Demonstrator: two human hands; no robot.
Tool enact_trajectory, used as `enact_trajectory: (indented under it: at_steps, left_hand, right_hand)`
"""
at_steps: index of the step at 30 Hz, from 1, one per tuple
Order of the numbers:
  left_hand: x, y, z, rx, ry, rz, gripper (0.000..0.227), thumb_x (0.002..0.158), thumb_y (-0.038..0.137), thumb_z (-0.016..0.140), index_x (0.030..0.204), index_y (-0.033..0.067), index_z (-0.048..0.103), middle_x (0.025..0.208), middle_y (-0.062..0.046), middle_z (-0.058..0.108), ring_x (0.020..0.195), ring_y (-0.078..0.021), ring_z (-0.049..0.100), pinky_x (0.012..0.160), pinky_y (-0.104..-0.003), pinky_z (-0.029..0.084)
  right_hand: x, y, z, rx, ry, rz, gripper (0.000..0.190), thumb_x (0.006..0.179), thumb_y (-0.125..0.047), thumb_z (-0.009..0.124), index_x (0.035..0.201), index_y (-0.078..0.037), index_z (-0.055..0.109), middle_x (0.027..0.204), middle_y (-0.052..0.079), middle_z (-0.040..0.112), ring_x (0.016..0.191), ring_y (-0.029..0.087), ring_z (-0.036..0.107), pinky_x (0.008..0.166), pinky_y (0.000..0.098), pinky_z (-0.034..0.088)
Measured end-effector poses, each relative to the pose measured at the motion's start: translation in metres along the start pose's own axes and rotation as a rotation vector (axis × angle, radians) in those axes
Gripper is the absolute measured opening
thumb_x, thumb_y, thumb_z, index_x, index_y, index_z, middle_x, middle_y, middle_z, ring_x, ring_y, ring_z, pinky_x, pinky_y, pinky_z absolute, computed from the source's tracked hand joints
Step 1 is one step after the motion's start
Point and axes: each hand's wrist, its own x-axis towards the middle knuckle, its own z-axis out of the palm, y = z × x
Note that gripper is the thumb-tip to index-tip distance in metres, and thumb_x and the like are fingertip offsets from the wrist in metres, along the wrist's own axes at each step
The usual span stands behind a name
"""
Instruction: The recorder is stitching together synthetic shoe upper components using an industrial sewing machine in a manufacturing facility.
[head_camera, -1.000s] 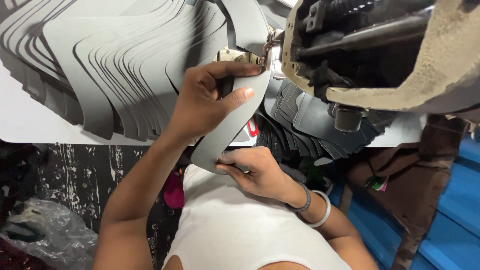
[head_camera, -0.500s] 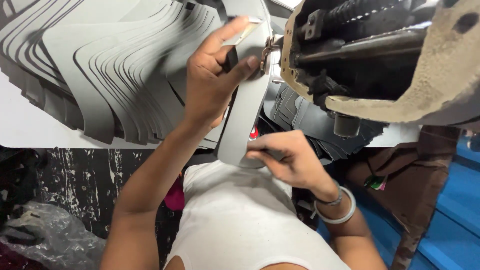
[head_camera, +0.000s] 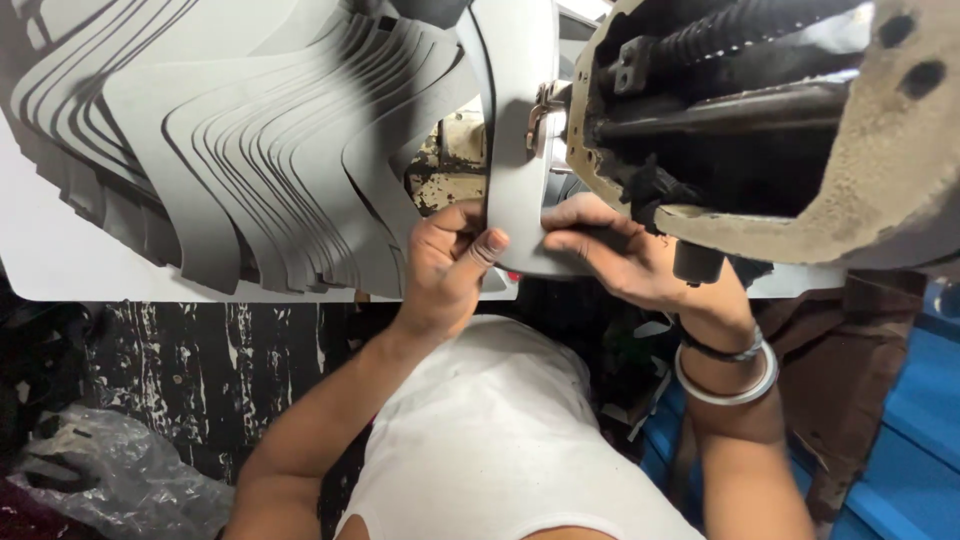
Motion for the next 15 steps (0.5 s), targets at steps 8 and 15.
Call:
enact_trajectory:
  at_steps: [8, 15]
  left_hand:
    - [0.02, 0.011, 0.018, 0.139, 0.12, 0.122, 0.016, 0.1, 0.01, 0.075, 0.109, -0.0028, 0.072, 0.099, -0.008, 0.076, 0.08, -0.0098, 0.069, 0.074, -0.025, 0.059]
    - [0.058, 0.016, 0.005, 0.339, 0.132, 0.29, 0.025, 0.098, 0.014, 0.079, 0.116, -0.0021, 0.073, 0.084, -0.004, 0.072, 0.061, -0.0027, 0.058, 0.054, -0.019, 0.045]
  right_hand:
    - [0.002, -0.017, -0.03, -2.417, 0.206, -0.734, 0.05, 0.118, -0.033, 0.041, 0.165, -0.016, 0.032, 0.161, 0.004, 0.035, 0.145, 0.02, 0.035, 0.12, 0.0401, 0.029]
    - [-0.009, -0.005, -0.017, -2.657, 0.496, -0.687, 0.064, 0.124, -0.047, 0.037, 0.172, -0.008, 0.021, 0.166, 0.017, 0.034, 0.13, 0.029, 0.027, 0.124, 0.0539, 0.023]
